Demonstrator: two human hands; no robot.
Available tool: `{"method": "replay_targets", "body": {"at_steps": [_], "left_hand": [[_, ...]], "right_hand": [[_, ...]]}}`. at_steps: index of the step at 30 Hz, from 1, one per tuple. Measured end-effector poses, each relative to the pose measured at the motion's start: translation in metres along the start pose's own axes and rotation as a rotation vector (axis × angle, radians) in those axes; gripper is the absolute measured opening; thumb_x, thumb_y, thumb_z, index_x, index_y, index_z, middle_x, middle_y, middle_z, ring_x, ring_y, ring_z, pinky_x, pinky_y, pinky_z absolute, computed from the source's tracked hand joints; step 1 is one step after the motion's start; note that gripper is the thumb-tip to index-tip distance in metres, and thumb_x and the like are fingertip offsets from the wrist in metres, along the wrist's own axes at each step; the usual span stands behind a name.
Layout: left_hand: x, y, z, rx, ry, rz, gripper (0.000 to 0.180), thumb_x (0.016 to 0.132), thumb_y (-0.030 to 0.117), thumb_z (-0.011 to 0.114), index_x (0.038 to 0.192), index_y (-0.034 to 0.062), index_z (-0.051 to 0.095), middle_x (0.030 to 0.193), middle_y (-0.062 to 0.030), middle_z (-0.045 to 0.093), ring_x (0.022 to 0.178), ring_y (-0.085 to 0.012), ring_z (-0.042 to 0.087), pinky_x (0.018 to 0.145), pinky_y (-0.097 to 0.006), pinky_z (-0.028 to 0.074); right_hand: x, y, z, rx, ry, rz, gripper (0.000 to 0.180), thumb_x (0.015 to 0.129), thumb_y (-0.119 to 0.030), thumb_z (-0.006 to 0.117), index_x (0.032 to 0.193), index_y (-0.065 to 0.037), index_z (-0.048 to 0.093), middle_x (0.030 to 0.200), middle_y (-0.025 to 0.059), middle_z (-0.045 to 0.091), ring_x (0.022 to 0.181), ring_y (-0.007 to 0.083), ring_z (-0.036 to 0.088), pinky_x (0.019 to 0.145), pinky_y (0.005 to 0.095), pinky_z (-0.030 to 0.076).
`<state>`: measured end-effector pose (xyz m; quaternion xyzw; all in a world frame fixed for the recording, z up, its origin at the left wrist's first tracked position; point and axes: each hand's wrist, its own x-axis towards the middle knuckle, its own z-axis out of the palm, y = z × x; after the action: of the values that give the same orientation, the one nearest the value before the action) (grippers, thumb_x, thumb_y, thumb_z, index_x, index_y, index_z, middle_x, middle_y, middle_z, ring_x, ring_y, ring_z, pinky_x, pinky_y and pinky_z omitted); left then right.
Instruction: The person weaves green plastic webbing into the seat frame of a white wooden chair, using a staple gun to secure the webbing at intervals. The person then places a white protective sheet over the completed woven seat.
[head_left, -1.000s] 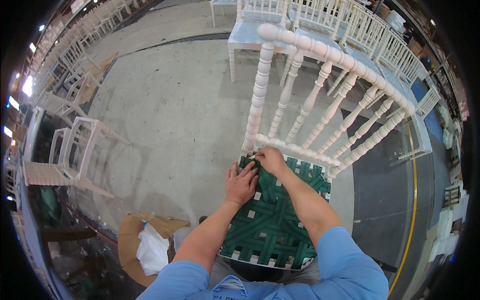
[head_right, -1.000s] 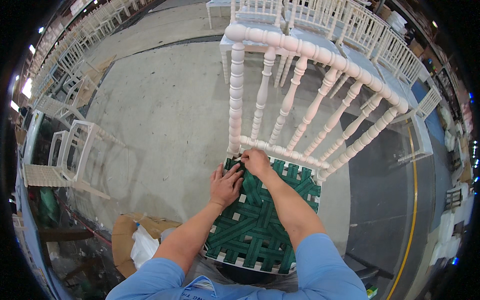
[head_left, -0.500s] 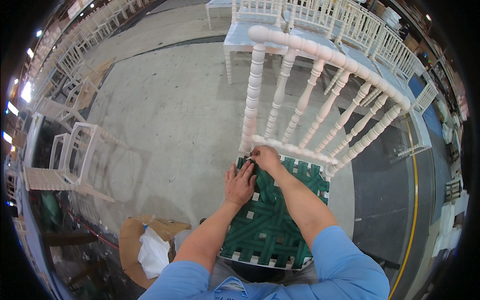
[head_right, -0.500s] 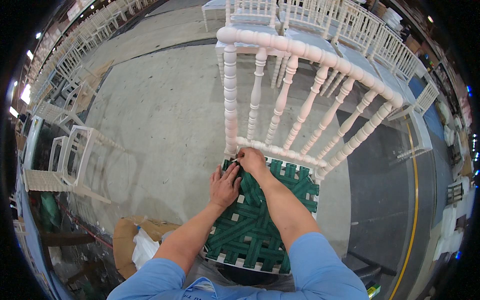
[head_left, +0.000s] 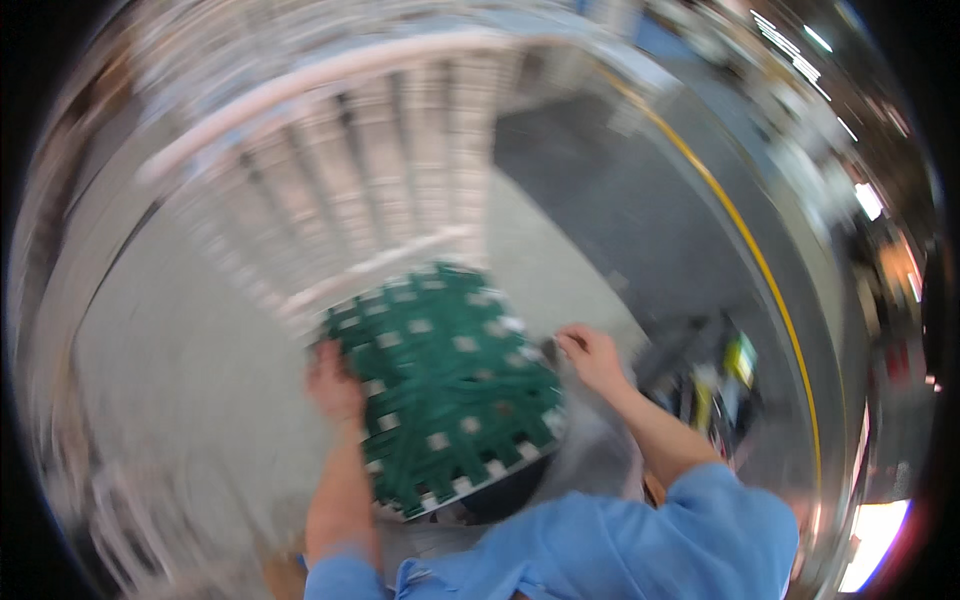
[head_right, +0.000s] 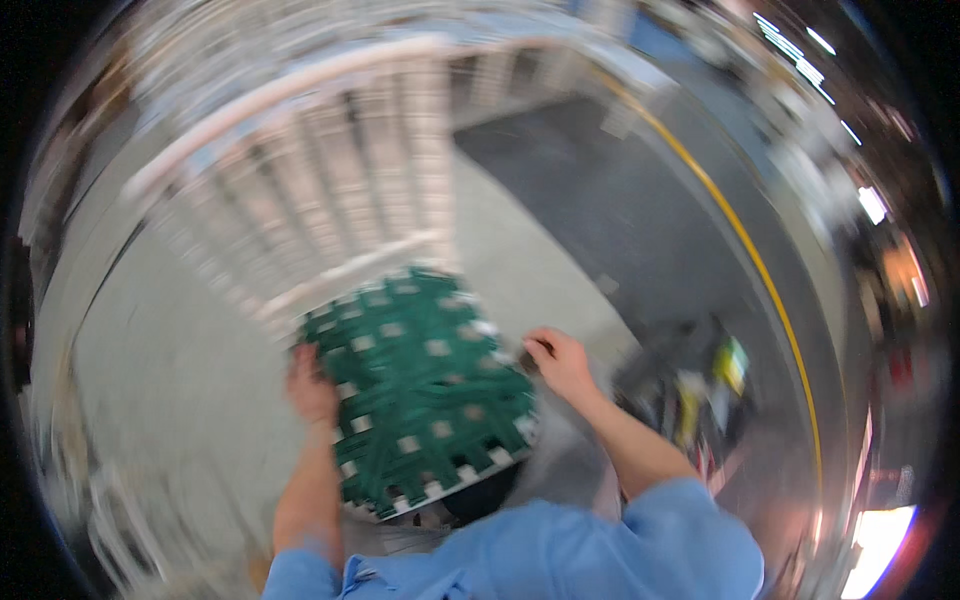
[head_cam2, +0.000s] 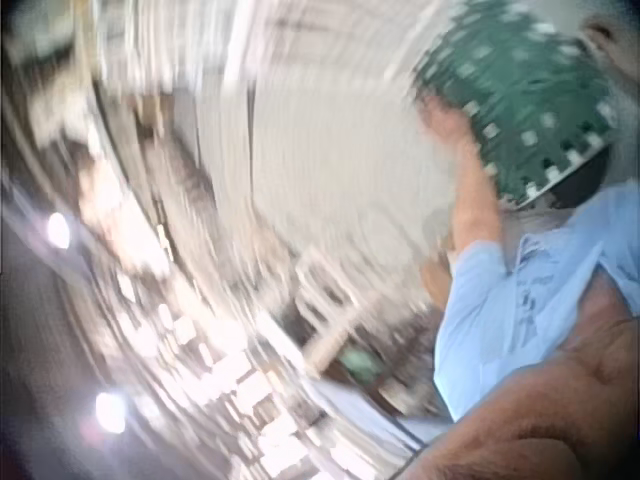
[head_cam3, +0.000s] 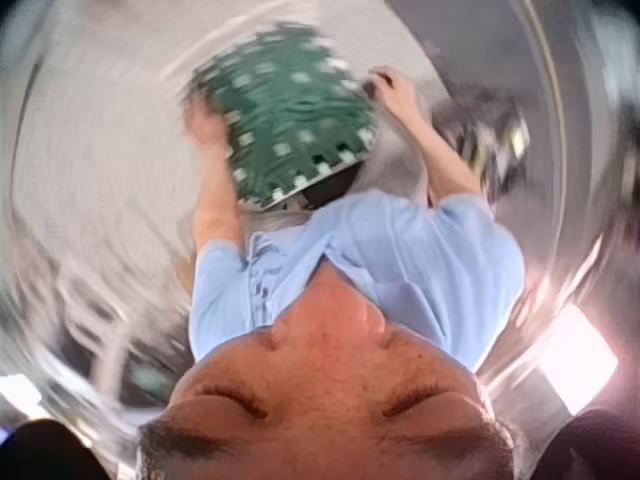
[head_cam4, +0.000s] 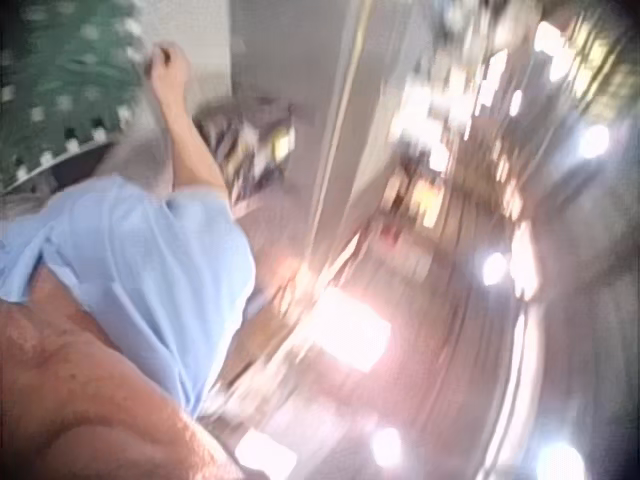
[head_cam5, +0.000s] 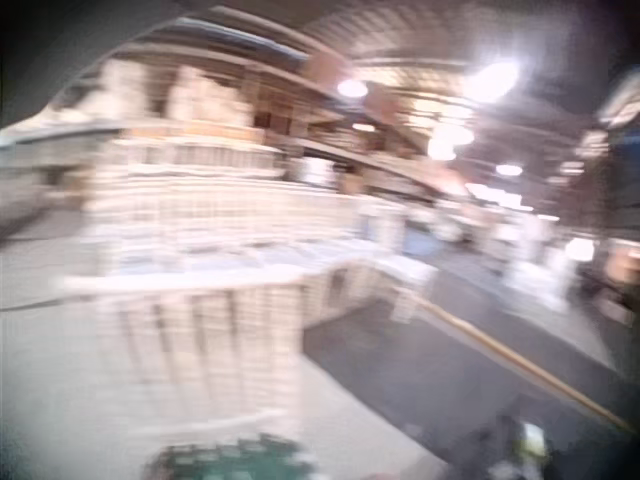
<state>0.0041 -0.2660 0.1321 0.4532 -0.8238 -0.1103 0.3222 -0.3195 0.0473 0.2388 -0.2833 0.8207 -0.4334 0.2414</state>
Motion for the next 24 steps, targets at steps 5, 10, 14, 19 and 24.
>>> {"method": "replay_targets", "body": {"at_steps": [5,10,14,19,24], "left_hand": [[-0.004,0.016,-0.004,0.187,-0.232,-0.091,0.042,0.107,0.028,0.055,0.148,0.0174,0.063,0.161,0.0,0.056,0.138,-0.0309,0.06,0.122,-0.05,0.038],[0.006,0.01,-0.001,0.046,-0.197,-0.065,0.04,0.111,0.028,0.045,0.139,0.0143,0.071,0.155,-0.0062,0.061,0.143,-0.0265,0.057,0.117,-0.042,0.041],[0.017,0.025,0.023,-0.065,-0.278,-0.172,0.048,0.114,0.036,0.033,0.141,0.0204,0.069,0.157,-0.0002,0.059,0.14,-0.0278,0.056,0.122,-0.055,0.033],[0.007,-0.002,-0.033,0.239,-0.19,-0.313,0.04,0.106,0.048,0.056,0.139,0.0294,0.07,0.154,0.0097,0.061,0.138,-0.0418,0.054,0.119,-0.057,0.033],[-0.004,0.001,-0.013,0.159,-0.138,-0.301,0.039,0.103,0.046,0.064,0.138,0.0293,0.071,0.153,0.0109,0.061,0.137,-0.0397,0.053,0.117,-0.058,0.035]], "right_hand": [[-0.094,0.058,-0.136,-0.322,0.483,0.099,0.018,0.099,-0.018,0.071,0.109,-0.003,0.075,0.098,0.0134,0.076,0.088,0.0237,0.073,0.082,0.0362,0.057],[-0.148,0.136,-0.226,-0.711,0.62,0.674,0.055,0.091,-0.051,0.072,0.12,-0.004,0.074,0.12,0.0248,0.075,0.112,0.0441,0.071,0.095,0.0498,0.056],[-0.198,0.167,-0.275,-0.337,0.558,0.68,0.055,0.082,-0.02,0.085,0.132,-0.003,0.072,0.113,0.0132,0.077,0.102,0.0291,0.073,0.087,0.0429,0.058],[-0.15,0.184,-0.216,-0.084,0.343,0.657,0.046,0.069,-0.002,0.076,0.114,0.0,0.069,0.095,0.0099,0.07,0.088,0.0272,0.068,0.08,0.0401,0.056],[-0.121,0.129,-0.227,-0.13,0.408,0.319,0.073,0.066,0.01,0.072,0.137,-0.004,0.058,0.122,0.006,0.068,0.104,0.0239,0.067,0.09,0.0391,0.055]]}}
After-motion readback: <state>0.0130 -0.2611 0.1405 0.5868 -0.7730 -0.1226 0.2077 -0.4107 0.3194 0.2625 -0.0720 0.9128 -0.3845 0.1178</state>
